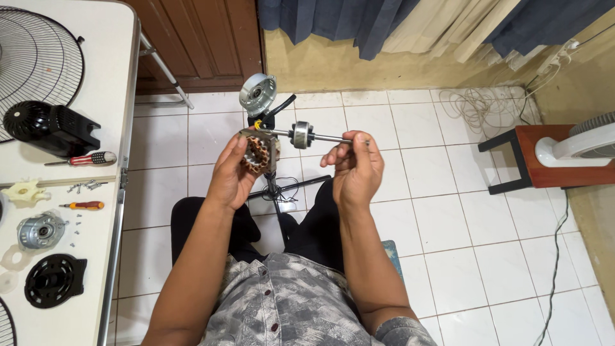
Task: The person disassembles a pedestal fan motor using a screwdriver. They remove screws from the motor housing, separate the casing halves, and extract the rotor and stator components, placing parts on the nearby table.
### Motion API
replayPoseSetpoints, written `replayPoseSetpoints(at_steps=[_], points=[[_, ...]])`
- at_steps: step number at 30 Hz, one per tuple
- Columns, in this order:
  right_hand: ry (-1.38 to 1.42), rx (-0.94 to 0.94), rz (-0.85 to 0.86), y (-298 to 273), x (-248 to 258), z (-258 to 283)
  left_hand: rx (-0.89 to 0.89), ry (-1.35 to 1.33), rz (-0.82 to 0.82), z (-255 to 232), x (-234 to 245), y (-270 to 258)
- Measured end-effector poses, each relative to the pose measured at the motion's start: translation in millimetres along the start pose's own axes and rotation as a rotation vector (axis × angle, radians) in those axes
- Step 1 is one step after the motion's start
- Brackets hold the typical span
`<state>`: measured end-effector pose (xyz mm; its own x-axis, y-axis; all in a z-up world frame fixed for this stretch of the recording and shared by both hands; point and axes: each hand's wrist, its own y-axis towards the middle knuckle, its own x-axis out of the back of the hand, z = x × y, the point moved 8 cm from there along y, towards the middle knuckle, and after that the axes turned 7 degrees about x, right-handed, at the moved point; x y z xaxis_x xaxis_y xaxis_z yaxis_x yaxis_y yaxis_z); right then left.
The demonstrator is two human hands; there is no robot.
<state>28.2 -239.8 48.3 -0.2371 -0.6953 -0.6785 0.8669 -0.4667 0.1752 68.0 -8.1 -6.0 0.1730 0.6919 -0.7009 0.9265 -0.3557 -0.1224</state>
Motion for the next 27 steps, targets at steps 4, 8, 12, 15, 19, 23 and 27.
replayPoseSetpoints(at_steps=[4, 8, 12, 15, 19, 23, 27], points=[[0.115, -0.122, 0.077, -6, -5, -26, -0.007, 0.022, -0.039, -6, 12, -6], [0.172, -0.196, 0.173, -14, -12, -44, -0.018, 0.074, -0.059, -9, 16, -10], [0.176, -0.255, 0.263, -21, -18, -55, -0.047, 0.116, -0.069, -11, 18, -9], [0.192, -0.279, 0.343, -26, -23, -61, -0.084, 0.224, -0.115, -13, 25, -10], [0.24, -0.393, 0.403, -35, -28, -69, -0.1, 0.212, -0.096, -16, 31, -14], [0.271, -0.52, 0.438, -45, -27, -72, -0.099, 0.225, -0.085, -20, 35, -19], [0.134, -0.563, 0.488, -51, -20, -74, -0.093, 0.395, -0.122, -19, 30, -26]])
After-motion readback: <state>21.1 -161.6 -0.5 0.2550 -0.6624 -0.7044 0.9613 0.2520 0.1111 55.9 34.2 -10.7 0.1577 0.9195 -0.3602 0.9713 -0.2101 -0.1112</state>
